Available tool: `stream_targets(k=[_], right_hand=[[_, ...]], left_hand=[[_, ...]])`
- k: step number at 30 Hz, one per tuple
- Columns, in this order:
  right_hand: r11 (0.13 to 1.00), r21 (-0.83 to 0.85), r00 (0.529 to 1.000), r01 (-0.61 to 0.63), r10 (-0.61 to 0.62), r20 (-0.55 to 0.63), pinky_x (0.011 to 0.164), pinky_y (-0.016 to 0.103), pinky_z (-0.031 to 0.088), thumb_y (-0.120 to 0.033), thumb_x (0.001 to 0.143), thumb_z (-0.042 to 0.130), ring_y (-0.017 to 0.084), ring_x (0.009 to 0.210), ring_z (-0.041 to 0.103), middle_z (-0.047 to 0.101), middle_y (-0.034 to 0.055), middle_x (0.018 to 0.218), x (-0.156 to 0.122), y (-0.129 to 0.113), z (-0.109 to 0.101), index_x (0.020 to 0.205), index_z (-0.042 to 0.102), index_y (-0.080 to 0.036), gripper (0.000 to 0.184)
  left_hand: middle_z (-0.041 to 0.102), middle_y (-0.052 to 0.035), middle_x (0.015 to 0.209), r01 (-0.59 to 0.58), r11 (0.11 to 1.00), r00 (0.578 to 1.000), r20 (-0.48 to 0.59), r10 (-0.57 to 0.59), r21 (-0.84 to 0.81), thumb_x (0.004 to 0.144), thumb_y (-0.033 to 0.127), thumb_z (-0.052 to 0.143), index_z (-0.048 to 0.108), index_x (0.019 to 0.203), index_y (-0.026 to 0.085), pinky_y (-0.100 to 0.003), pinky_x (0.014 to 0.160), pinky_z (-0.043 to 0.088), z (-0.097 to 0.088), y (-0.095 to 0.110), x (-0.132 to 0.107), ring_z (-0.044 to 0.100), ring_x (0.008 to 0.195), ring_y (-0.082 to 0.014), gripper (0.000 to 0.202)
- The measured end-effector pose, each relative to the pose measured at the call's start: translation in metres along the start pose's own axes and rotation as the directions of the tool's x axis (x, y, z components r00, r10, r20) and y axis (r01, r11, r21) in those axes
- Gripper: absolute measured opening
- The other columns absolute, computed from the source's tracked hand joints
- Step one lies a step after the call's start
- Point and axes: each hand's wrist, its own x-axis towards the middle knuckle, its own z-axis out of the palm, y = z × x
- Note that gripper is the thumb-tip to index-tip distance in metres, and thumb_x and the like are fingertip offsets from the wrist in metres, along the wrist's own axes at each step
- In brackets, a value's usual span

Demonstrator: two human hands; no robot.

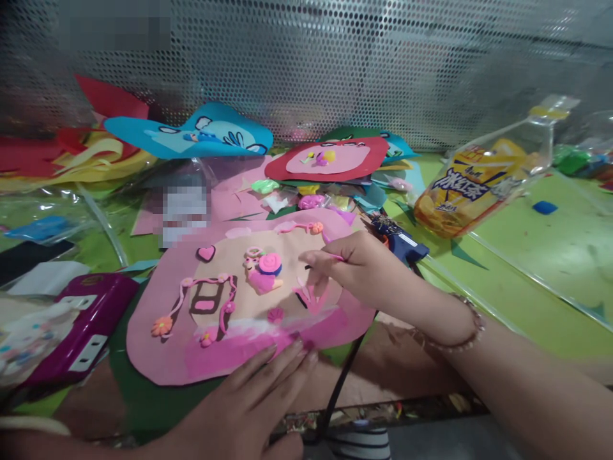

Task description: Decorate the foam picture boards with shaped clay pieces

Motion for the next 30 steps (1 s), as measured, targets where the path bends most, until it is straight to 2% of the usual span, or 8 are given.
stream_targets(k=[3, 8, 13, 17, 21, 24, 26, 30], right_hand=[[0.999, 0.038, 1.000, -0.004, 0.004, 0.005, 0.056, 0.024, 0.055, -0.026, 0.077, 0.065, 0.017, 0.066, 0.068, 0.073, 0.0009, 0.075, 0.0016, 0.0028, 0.0010, 0.074, 0.074, -0.023, 0.010], [0.989, 0.144, 0.998, -0.019, 0.011, 0.055, 0.064, 0.025, 0.058, -0.016, 0.072, 0.067, 0.019, 0.075, 0.069, 0.073, 0.0010, 0.080, 0.0024, 0.0078, 0.0013, 0.079, 0.075, -0.023, 0.012], [0.999, 0.038, 0.997, -0.020, 0.017, 0.071, 0.054, 0.020, 0.051, -0.023, 0.075, 0.067, 0.013, 0.064, 0.065, 0.070, 0.0001, 0.068, 0.0036, 0.0051, 0.0001, 0.074, 0.072, -0.020, 0.007], [0.999, -0.035, 1.000, 0.004, -0.003, 0.028, 0.049, 0.019, 0.044, -0.023, 0.079, 0.062, 0.009, 0.053, 0.057, 0.064, -0.0015, 0.059, 0.0050, 0.0005, -0.0003, 0.065, 0.067, -0.019, 0.015], [0.999, 0.027, 0.999, -0.024, 0.023, 0.039, 0.042, 0.020, 0.039, -0.038, 0.083, 0.057, 0.008, 0.040, 0.049, 0.055, -0.0014, 0.042, 0.0023, -0.0004, -0.0008, 0.046, 0.057, -0.019, 0.042], [0.994, 0.078, 0.996, -0.074, 0.071, 0.050, 0.039, 0.021, 0.038, -0.045, 0.083, 0.056, 0.008, 0.034, 0.046, 0.052, -0.0012, 0.036, 0.0005, 0.0008, -0.0015, 0.039, 0.051, -0.020, 0.051], [0.994, 0.077, 0.996, -0.080, 0.075, 0.054, 0.042, 0.021, 0.042, -0.041, 0.081, 0.060, 0.010, 0.038, 0.053, 0.058, -0.0004, 0.042, 0.0011, 0.0021, -0.0018, 0.042, 0.057, -0.020, 0.044], [0.995, 0.088, 0.997, -0.055, 0.050, 0.059, 0.056, 0.022, 0.052, -0.027, 0.071, 0.070, 0.016, 0.064, 0.067, 0.071, 0.0010, 0.068, 0.0038, 0.0068, -0.0009, 0.068, 0.073, -0.021, 0.008]], left_hand=[[0.055, -0.0079, 0.129, -0.016, 1.000, 0.999, -0.035, 0.016, 0.007, 0.094, 0.029, 0.040, 0.059, 0.113, 0.013, -0.031, 0.100, 0.038, 0.0009, -0.0004, 0.0005, 0.049, 0.119, -0.0205, 0.031], [0.056, -0.0087, 0.127, -0.052, 0.999, 0.997, -0.062, 0.052, 0.012, 0.093, 0.027, 0.043, 0.064, 0.100, 0.016, -0.034, 0.099, 0.038, 0.0015, -0.0012, 0.0007, 0.051, 0.118, -0.0226, 0.025], [0.056, -0.0058, 0.128, -0.001, 1.000, 0.999, -0.039, 0.001, -0.012, 0.094, 0.031, 0.042, 0.059, 0.113, 0.013, -0.030, 0.100, 0.038, 0.0003, -0.0006, 0.0024, 0.051, 0.118, -0.0191, 0.031], [0.054, -0.0057, 0.130, -0.005, 1.000, 1.000, 0.005, 0.005, -0.011, 0.096, 0.031, 0.038, 0.055, 0.119, 0.010, -0.029, 0.100, 0.037, -0.0002, -0.0011, 0.0031, 0.050, 0.119, -0.0185, 0.036], [0.057, -0.0036, 0.127, 0.014, 1.000, 0.998, -0.053, -0.015, -0.011, 0.095, 0.032, 0.040, 0.057, 0.116, 0.010, -0.027, 0.099, 0.037, 0.0006, -0.0022, 0.0021, 0.051, 0.117, -0.0171, 0.035], [0.058, -0.0024, 0.126, 0.006, 1.000, 0.996, -0.088, -0.004, 0.025, 0.094, 0.033, 0.041, 0.058, 0.114, 0.011, -0.026, 0.099, 0.037, 0.0007, -0.0028, 0.0018, 0.052, 0.115, -0.0163, 0.034], [0.058, -0.0014, 0.125, 0.001, 0.999, 0.995, -0.100, 0.003, 0.041, 0.094, 0.033, 0.041, 0.058, 0.115, 0.011, -0.026, 0.098, 0.037, 0.0002, -0.0027, 0.0024, 0.052, 0.115, -0.0153, 0.034], [0.060, 0.0014, 0.122, 0.025, 0.999, 0.993, -0.116, -0.021, 0.029, 0.094, 0.034, 0.041, 0.058, 0.115, 0.012, -0.024, 0.098, 0.036, -0.0005, -0.0017, 0.0054, 0.052, 0.114, -0.0134, 0.034]])
